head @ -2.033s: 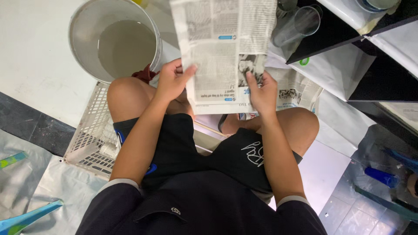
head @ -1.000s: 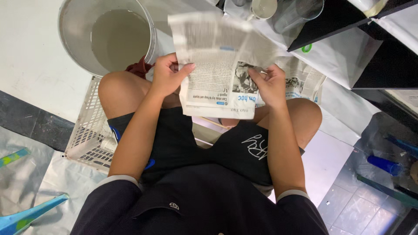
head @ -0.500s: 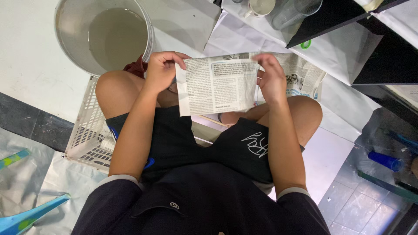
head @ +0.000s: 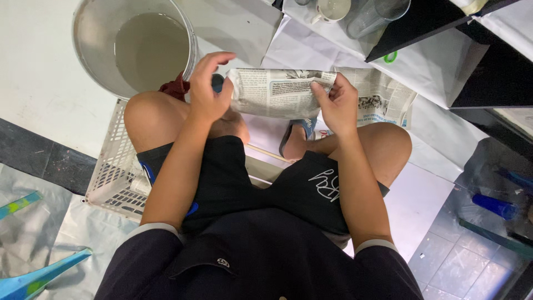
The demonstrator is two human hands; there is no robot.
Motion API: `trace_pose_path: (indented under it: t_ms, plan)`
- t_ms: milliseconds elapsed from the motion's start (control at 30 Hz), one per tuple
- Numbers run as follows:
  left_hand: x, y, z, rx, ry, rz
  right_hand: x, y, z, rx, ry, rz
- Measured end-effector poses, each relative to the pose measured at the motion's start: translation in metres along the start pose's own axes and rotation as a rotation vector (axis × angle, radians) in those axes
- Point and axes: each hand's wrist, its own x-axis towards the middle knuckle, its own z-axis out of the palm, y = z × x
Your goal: The person sits on the floor and repeatedly folds newspaper sheets into small bundles by hand. They place the folded bundles into a white plastic basket beside them.
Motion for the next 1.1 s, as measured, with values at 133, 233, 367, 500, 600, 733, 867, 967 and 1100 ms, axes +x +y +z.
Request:
trace_pose_path:
  t_ms: [133, 233, 367, 500, 600, 733, 867, 967, 1100]
  plan:
    - [0.003, 0.011, -0.005, -0.131, 0.013, 0.158, -0.002, -0.005, 0.005, -0.164, 0.0, -0.001]
    - [0.01, 0.012, -0.006, -0.086, -0.037, 0.177, -0.002, -0.01, 0.006, -0.228, -0.016, -0.008]
    - [0.001, 0.015, 0.011, 0.178, -0.241, 0.252, -0.005, -0.013, 0.016, -0.353, -0.175, -0.029]
    - [-0.005, 0.019, 0.033, 0.132, -0.281, 0.21, -0.012, -0.019, 0.03, -0.514, -0.269, 0.021]
    - [-0.007, 0.017, 0.034, 0.062, -0.287, 0.197, -0.011, -0.023, 0.033, -0.404, -0.296, -0.031]
    - [-0.005, 0.011, 0.035, 0.054, -0.328, 0.161, -0.009, -0.027, 0.033, -0.447, -0.343, -0.06]
    - [-0.011, 0.007, 0.04, 0.018, -0.374, 0.059, -0.012, -0.026, 0.038, -0.443, -0.298, -0.051]
    - [-0.011, 0.004, 0.041, 0.052, -0.38, 0.063, -0.01, -0.024, 0.037, -0.511, -0.249, -0.187]
    - [-0.013, -0.002, 0.038, 0.074, -0.334, 0.072, -0.003, -0.021, 0.022, -0.571, -0.035, -0.244]
